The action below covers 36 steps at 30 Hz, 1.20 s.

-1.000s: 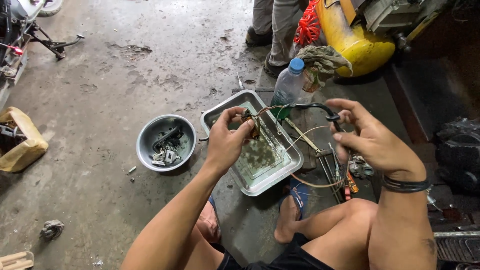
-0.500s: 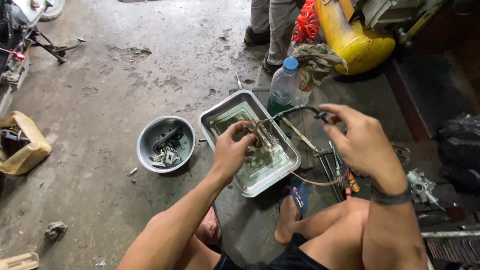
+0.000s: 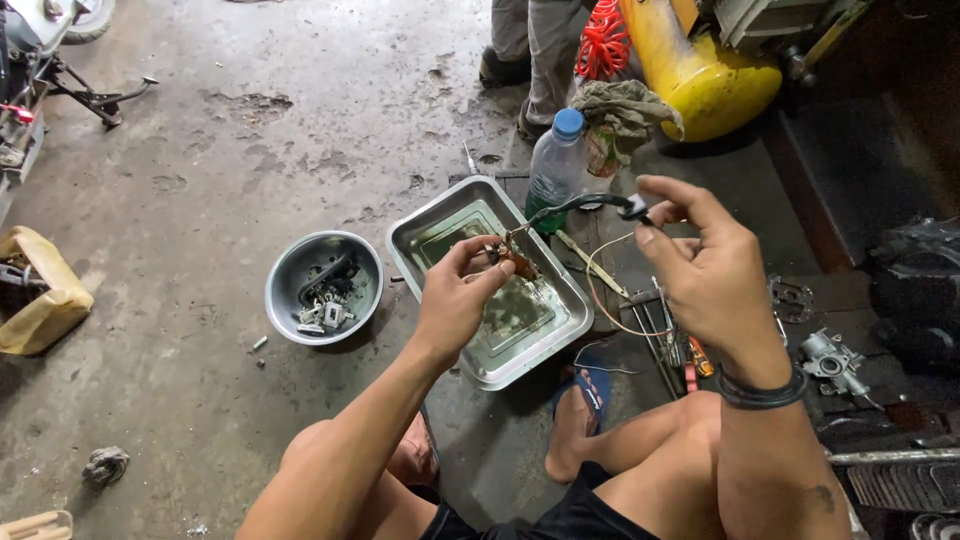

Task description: Cleaning a wired motorcycle stator component using a rag and cleaning fluid in a workshop.

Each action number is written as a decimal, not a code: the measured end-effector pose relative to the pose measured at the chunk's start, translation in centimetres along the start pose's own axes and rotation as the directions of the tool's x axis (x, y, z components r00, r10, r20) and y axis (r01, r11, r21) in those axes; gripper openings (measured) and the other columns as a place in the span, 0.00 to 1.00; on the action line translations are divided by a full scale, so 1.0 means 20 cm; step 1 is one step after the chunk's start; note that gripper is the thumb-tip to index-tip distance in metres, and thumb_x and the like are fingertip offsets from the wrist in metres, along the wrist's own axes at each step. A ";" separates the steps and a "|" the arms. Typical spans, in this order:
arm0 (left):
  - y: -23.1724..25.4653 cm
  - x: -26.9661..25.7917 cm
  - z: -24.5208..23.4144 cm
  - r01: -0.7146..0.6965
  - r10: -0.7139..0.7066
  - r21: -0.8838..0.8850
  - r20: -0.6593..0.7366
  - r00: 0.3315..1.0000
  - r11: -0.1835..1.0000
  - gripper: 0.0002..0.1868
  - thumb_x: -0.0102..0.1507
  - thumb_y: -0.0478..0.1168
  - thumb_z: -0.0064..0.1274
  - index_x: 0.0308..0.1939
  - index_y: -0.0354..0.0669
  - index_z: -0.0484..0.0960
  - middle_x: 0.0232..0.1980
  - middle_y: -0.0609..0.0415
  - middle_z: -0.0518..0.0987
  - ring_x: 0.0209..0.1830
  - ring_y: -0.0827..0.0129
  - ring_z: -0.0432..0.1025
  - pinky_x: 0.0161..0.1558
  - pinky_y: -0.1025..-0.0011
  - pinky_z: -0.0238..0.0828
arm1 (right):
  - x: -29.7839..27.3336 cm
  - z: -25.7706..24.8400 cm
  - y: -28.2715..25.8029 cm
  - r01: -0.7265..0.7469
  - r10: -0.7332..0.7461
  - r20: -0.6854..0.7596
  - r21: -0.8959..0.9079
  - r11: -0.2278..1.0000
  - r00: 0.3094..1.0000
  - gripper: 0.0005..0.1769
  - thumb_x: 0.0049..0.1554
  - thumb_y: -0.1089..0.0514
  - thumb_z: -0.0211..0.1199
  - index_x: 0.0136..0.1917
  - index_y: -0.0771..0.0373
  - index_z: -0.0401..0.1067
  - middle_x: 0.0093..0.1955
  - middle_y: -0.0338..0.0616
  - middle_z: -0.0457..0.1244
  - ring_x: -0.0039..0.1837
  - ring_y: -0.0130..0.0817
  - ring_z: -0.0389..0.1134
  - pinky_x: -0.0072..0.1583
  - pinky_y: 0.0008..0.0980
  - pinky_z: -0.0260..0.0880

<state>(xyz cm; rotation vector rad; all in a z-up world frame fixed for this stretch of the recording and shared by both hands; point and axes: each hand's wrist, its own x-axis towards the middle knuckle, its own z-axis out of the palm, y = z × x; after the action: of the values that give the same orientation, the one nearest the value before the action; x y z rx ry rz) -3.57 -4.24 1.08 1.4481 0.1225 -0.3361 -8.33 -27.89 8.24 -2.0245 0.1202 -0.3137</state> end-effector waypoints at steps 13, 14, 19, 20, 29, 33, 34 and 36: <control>0.03 -0.06 -0.11 -0.203 0.211 -0.085 0.107 0.972 0.976 0.24 0.60 0.30 0.59 0.61 0.34 0.75 0.52 0.43 0.83 0.47 0.69 0.79 0.50 0.74 0.79 | -0.01 -0.02 -0.08 -0.020 0.021 0.004 -0.202 0.979 1.000 0.10 0.64 0.60 0.62 0.52 0.70 0.76 0.32 0.38 0.61 0.32 0.23 0.52 0.34 0.24 0.49; 0.02 -0.06 -0.11 -0.233 0.236 -0.032 0.095 0.967 0.972 0.25 0.60 0.32 0.60 0.61 0.35 0.77 0.51 0.45 0.84 0.44 0.72 0.77 0.49 0.76 0.78 | -0.01 -0.02 -0.08 -0.026 0.029 0.010 -0.191 0.981 1.000 0.09 0.63 0.61 0.62 0.53 0.70 0.76 0.33 0.39 0.61 0.33 0.24 0.53 0.34 0.24 0.50; 0.03 -0.07 -0.14 -0.290 0.288 0.030 0.062 0.956 0.957 0.27 0.59 0.32 0.62 0.63 0.37 0.78 0.53 0.46 0.84 0.38 0.75 0.77 0.44 0.79 0.79 | 0.00 -0.02 -0.08 -0.051 0.057 0.027 -0.190 0.981 0.998 0.08 0.63 0.62 0.62 0.53 0.70 0.76 0.33 0.41 0.64 0.32 0.25 0.57 0.34 0.25 0.52; 0.04 -0.07 -0.15 -0.310 0.307 0.050 0.065 0.950 0.949 0.30 0.60 0.33 0.62 0.66 0.38 0.74 0.52 0.46 0.84 0.41 0.73 0.79 0.44 0.78 0.80 | 0.00 -0.03 -0.08 -0.059 0.073 0.073 -0.176 0.983 0.995 0.08 0.62 0.63 0.62 0.51 0.70 0.76 0.31 0.42 0.64 0.31 0.26 0.58 0.34 0.25 0.54; 0.01 -0.06 -0.16 -0.380 0.390 -0.109 0.105 0.915 0.919 0.22 0.62 0.29 0.58 0.57 0.37 0.68 0.57 0.42 0.80 0.52 0.64 0.79 0.54 0.70 0.80 | -0.01 -0.14 0.06 -0.105 0.126 0.238 -0.099 0.990 0.963 0.14 0.53 0.65 0.69 0.53 0.67 0.73 0.33 0.41 0.62 0.34 0.28 0.59 0.37 0.26 0.58; 0.02 -0.06 -0.12 -0.433 0.454 -0.167 0.115 0.884 0.886 0.20 0.64 0.26 0.54 0.57 0.36 0.65 0.65 0.40 0.75 0.53 0.67 0.76 0.56 0.72 0.76 | -0.03 -0.20 0.06 -0.176 0.107 0.313 0.202 0.964 0.944 0.35 0.50 0.74 0.64 0.70 0.62 0.62 0.46 0.41 0.56 0.33 0.23 0.56 0.33 0.25 0.68; 0.03 -0.06 -0.11 -0.430 0.452 -0.169 0.122 0.884 0.887 0.20 0.64 0.26 0.54 0.57 0.36 0.65 0.65 0.40 0.75 0.53 0.67 0.76 0.56 0.72 0.76 | -0.03 -0.22 0.09 -0.179 0.112 0.307 0.200 0.963 0.945 0.35 0.50 0.74 0.64 0.70 0.62 0.62 0.46 0.41 0.56 0.33 0.23 0.56 0.33 0.25 0.68; 0.04 -0.04 -0.10 -0.489 0.498 -0.107 0.077 0.864 0.866 0.19 0.65 0.26 0.53 0.57 0.36 0.64 0.63 0.41 0.76 0.47 0.71 0.74 0.53 0.73 0.78 | -0.03 -0.27 0.13 -0.179 0.063 0.338 0.324 0.929 0.939 0.41 0.50 0.75 0.58 0.76 0.62 0.57 0.55 0.48 0.61 0.30 0.24 0.59 0.30 0.21 0.61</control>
<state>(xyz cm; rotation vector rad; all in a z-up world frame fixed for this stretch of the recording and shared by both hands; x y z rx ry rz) -3.91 -2.06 1.89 1.3215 -0.3150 0.0198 -10.21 -33.58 8.17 -1.6768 -0.0151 0.0779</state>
